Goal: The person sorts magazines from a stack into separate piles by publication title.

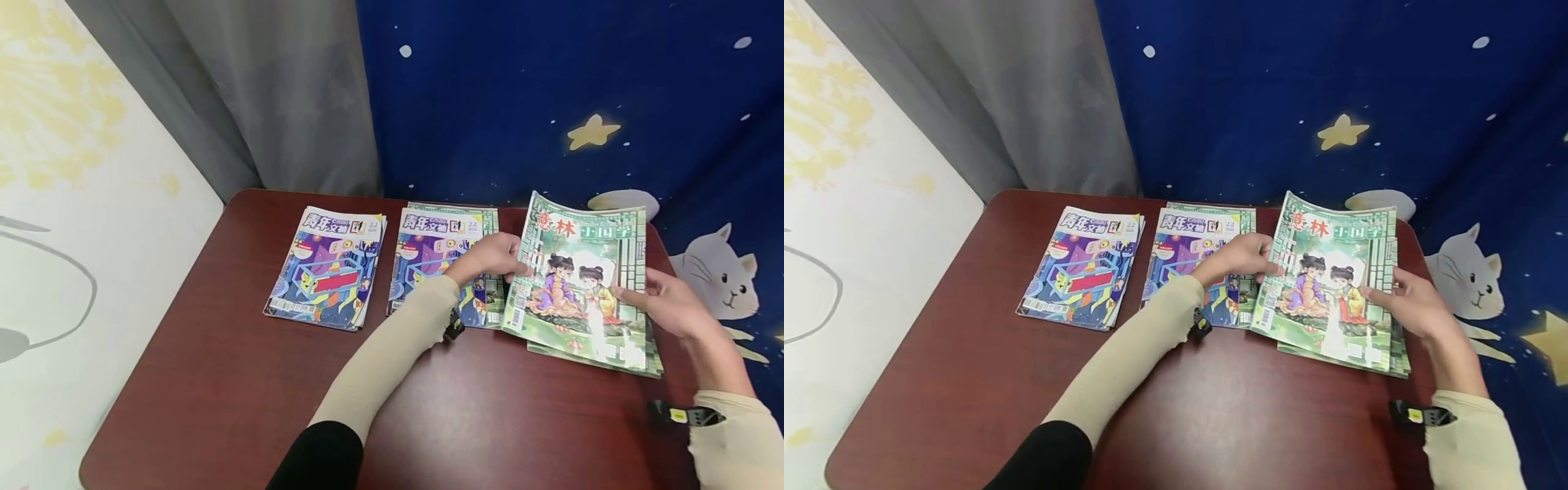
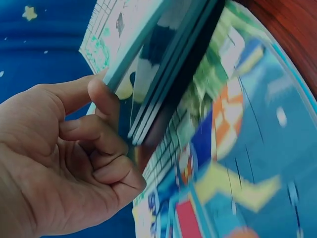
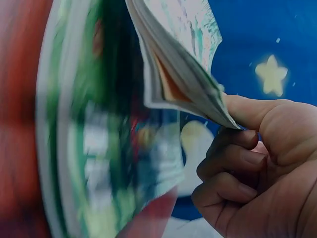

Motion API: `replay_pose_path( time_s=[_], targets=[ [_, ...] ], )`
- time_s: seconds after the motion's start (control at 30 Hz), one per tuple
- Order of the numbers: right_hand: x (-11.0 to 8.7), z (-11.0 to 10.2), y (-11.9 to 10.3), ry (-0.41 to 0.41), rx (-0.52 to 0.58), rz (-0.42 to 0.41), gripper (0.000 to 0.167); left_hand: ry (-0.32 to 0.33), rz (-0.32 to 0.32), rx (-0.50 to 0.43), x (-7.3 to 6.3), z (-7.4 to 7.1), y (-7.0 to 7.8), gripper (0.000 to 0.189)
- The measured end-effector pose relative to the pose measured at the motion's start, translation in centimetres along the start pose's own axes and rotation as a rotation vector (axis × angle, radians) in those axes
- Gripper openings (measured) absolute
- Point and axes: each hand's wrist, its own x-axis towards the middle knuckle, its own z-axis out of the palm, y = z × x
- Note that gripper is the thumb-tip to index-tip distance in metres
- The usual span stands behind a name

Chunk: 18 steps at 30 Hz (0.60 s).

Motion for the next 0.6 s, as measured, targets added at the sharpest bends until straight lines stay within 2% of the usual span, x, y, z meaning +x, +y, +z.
replay_pose_path(
  time_s=[0.2, 0.3, 0.5, 0.6],
  targets=[
    [0.2, -1.4, 3.1, -0.041, -0.067, 0.051, 0.069, -0.035, -0.055, 0.088, 2.2, 2.0, 1.7, 0.041],
    [0.5, -1.8, 4.2, -0.061, -0.077, 0.061, 0.067, -0.038, -0.095, 0.144, 2.7, 2.8, 2.4, 0.041],
    [1.3, -2.4, 5.2, -0.083, -0.102, 0.088, 0.072, 0.008, -0.137, 0.190, 2.5, 3.7, 2.9, 0.034],
    [1.8, -2.4, 5.5, -0.071, -0.100, 0.095, 0.065, 0.022, -0.168, 0.224, 2.3, 3.9, 3.0, 0.032]
  ],
)
